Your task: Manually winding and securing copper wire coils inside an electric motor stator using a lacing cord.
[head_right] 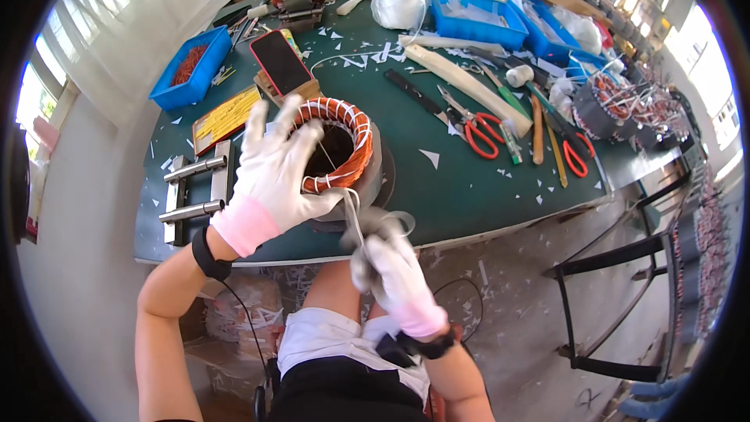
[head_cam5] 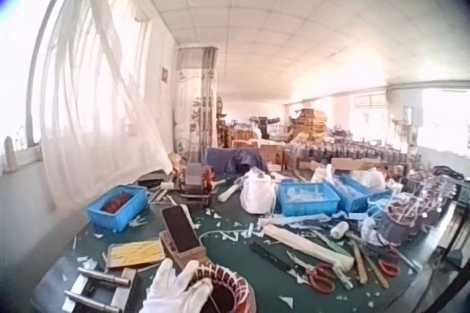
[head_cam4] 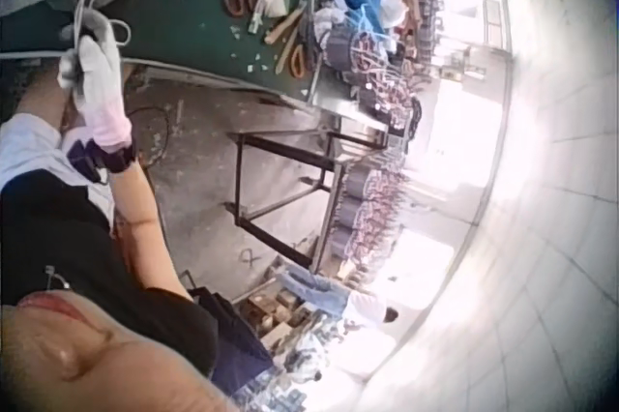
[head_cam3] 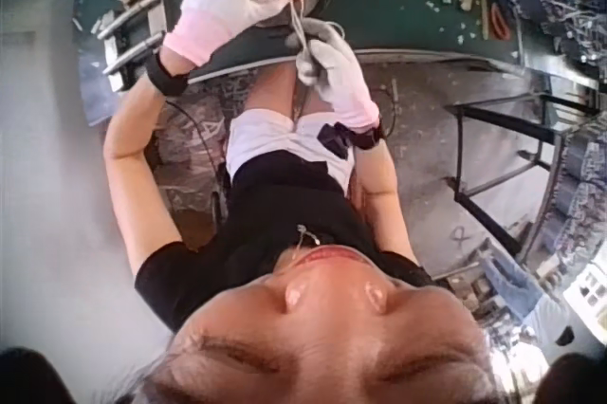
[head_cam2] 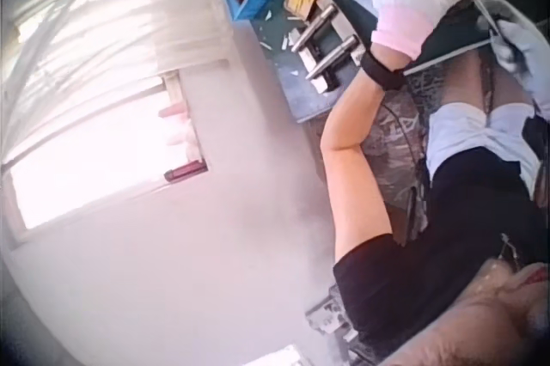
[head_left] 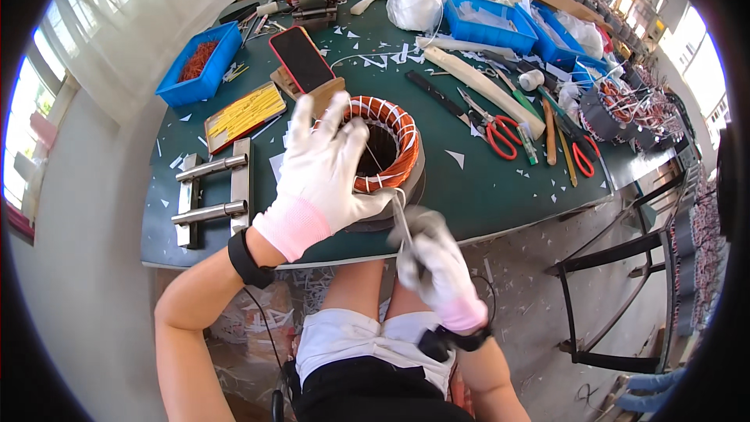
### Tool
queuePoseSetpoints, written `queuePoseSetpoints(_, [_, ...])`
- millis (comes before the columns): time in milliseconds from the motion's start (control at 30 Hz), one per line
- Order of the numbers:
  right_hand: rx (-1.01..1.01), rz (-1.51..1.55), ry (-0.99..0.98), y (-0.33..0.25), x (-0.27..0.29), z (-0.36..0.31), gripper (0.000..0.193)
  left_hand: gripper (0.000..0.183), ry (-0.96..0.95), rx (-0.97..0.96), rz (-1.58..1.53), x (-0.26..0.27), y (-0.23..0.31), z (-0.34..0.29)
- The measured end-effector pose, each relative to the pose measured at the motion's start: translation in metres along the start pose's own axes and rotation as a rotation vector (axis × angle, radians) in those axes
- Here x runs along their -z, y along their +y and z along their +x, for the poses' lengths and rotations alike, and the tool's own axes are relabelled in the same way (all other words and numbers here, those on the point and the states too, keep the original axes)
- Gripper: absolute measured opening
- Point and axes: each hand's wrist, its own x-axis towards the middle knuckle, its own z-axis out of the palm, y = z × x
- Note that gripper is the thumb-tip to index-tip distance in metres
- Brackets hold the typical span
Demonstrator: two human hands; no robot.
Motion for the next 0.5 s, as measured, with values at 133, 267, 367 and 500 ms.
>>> queuePoseSetpoints(133, [0.237, -0.683, -0.234, -0.04, -0.003, 0.008, 0.033, 0.085, 0.345, 0.039, 0.067, -0.007, 0.012, -0.014])
queuePoseSetpoints(267, [0.734, -0.858, -0.035, -0.05, -0.054, 0.069, 0.039, 0.054, 0.531, 0.023, 0.064, -0.025, 0.026, -0.01])
queuePoseSetpoints(367, [0.645, -1.271, 0.209, -0.04, -0.023, 0.02, 0.026, 0.048, 0.409, -0.025, -0.227, -0.032, 0.021, -0.018])
queuePoseSetpoints(500, [0.226, -0.322, 0.673, -0.027, 0.15, -0.138, 0.02, 0.04, 0.258, -0.114, -0.363, -0.03, 0.011, -0.02])
